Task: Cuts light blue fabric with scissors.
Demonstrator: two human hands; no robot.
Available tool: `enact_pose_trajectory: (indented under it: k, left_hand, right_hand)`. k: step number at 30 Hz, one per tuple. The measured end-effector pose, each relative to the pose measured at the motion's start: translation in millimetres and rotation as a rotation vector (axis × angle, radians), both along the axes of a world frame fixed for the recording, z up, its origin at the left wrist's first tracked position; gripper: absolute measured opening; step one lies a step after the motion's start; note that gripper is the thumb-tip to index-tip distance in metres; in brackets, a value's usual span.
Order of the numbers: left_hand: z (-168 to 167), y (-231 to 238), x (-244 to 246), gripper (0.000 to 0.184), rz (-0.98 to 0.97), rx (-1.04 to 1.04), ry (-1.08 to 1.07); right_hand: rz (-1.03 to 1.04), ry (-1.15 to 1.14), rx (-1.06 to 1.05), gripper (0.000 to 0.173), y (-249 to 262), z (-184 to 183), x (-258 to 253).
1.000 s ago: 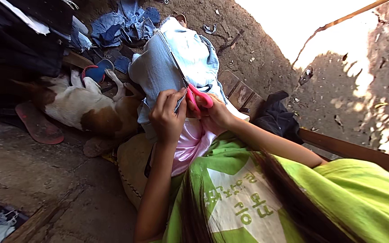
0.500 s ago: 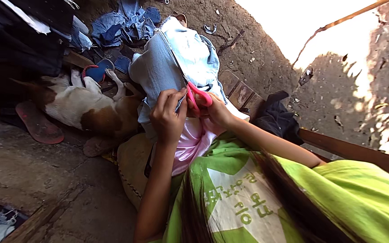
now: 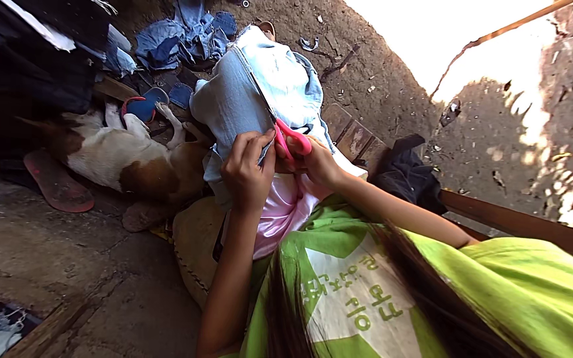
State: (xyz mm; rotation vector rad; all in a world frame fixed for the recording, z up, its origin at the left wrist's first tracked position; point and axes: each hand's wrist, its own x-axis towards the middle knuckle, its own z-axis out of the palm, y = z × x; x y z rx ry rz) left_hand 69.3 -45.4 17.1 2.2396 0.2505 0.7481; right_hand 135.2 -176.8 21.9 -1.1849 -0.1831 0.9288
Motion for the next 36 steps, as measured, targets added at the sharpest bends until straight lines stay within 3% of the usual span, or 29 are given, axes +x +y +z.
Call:
enact_pose_trajectory:
  k: [24,36]
  left_hand:
    - [-1,1,2,0.012,0.004,0.004,-0.012]
    - [0,1,1,0.012,0.015,0.01,-0.007]
  right_hand:
    - [0.086,0.008,-0.028,0.037,5,6,14]
    - [0.022,0.001,0.011,0.035,7,2,9]
